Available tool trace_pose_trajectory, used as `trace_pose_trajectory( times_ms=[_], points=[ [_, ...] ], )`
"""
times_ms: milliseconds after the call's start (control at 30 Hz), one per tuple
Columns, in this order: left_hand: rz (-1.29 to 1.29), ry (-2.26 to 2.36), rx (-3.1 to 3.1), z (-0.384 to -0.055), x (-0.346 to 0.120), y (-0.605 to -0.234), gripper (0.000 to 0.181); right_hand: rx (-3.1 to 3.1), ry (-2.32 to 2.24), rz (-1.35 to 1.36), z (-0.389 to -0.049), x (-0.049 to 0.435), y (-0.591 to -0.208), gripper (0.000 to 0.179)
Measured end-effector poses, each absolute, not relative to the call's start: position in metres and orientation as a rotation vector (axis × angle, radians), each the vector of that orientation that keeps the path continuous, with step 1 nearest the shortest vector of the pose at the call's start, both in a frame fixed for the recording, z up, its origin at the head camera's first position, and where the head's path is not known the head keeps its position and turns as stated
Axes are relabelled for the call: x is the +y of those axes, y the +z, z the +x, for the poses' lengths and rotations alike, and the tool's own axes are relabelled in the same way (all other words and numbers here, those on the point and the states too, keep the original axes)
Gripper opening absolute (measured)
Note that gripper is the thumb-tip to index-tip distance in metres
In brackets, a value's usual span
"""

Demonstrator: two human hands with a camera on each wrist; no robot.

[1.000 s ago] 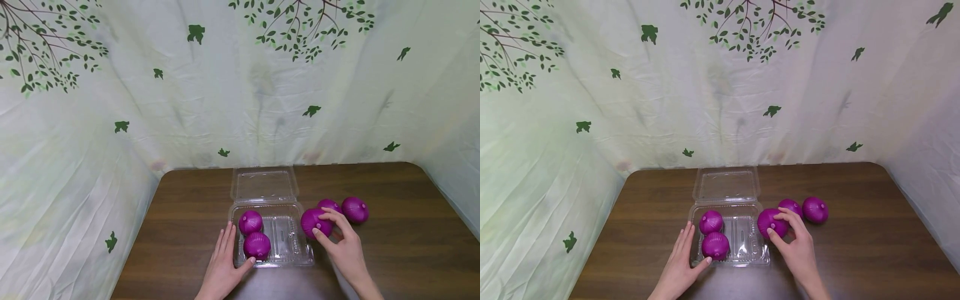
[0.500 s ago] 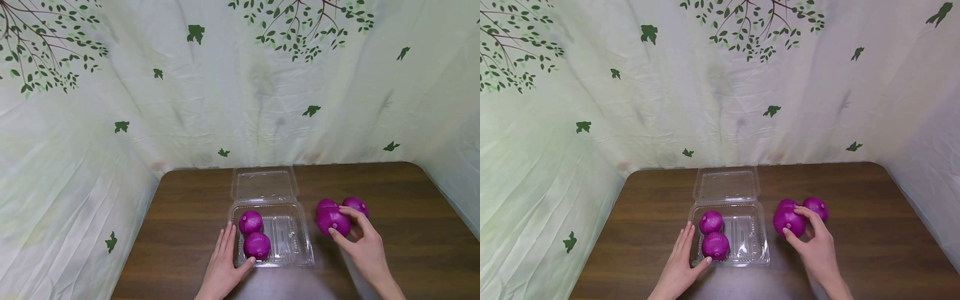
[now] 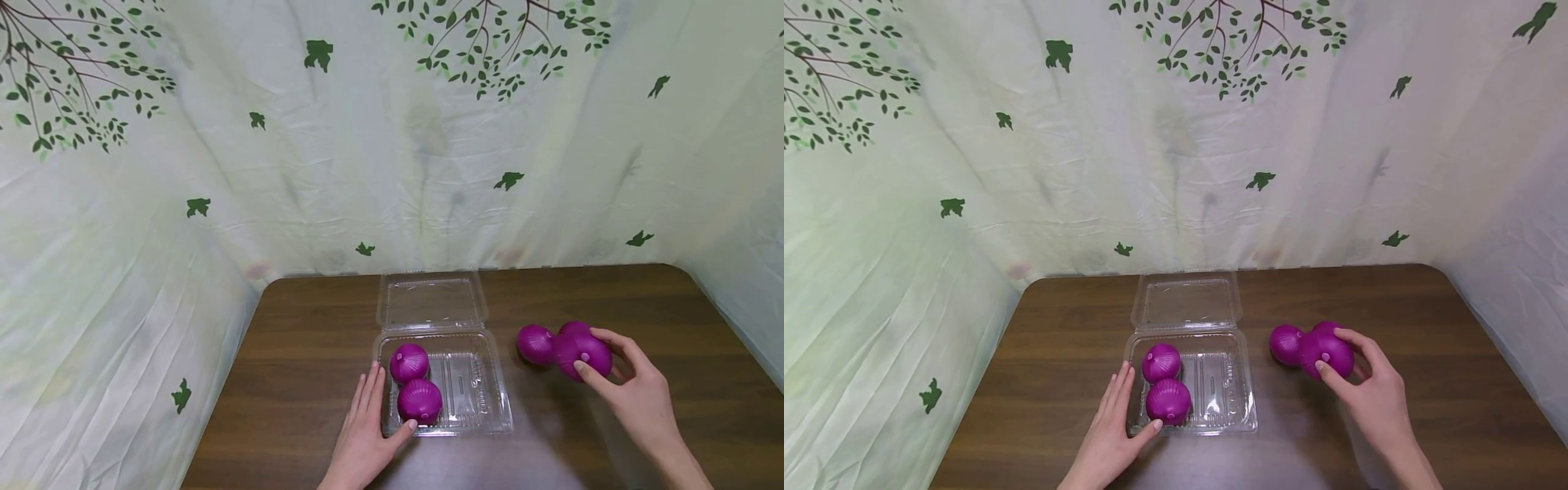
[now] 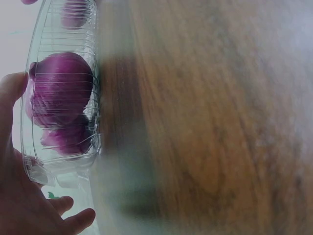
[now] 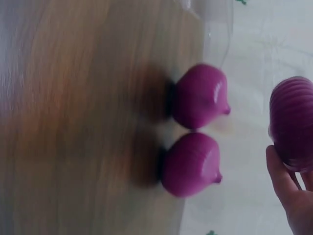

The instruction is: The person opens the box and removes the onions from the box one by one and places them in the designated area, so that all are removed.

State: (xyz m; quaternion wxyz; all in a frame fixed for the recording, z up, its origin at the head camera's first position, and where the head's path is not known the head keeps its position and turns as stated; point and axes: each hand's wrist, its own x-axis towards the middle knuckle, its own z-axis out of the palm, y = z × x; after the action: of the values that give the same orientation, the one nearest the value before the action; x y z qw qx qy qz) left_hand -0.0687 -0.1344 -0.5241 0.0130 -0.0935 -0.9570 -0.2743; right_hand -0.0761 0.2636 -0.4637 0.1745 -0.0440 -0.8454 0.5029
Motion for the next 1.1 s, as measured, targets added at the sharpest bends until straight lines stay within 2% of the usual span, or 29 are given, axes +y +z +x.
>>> trace_pose_trajectory(
  times_ms=[467, 1100],
  points=[
    [-0.282, -0.852, -2.992, -0.069, -0.134, -0.524, 0.101, -2.225, 1.609, -0.304, -0.089, 0.308, -0.459, 0.049],
    [-0.288, -0.85, -2.973, -0.069, -0.135, -0.526, 0.101, -2.414, 1.239, -0.47, -0.105, 0.343, -0.494, 0.058]
  ],
)
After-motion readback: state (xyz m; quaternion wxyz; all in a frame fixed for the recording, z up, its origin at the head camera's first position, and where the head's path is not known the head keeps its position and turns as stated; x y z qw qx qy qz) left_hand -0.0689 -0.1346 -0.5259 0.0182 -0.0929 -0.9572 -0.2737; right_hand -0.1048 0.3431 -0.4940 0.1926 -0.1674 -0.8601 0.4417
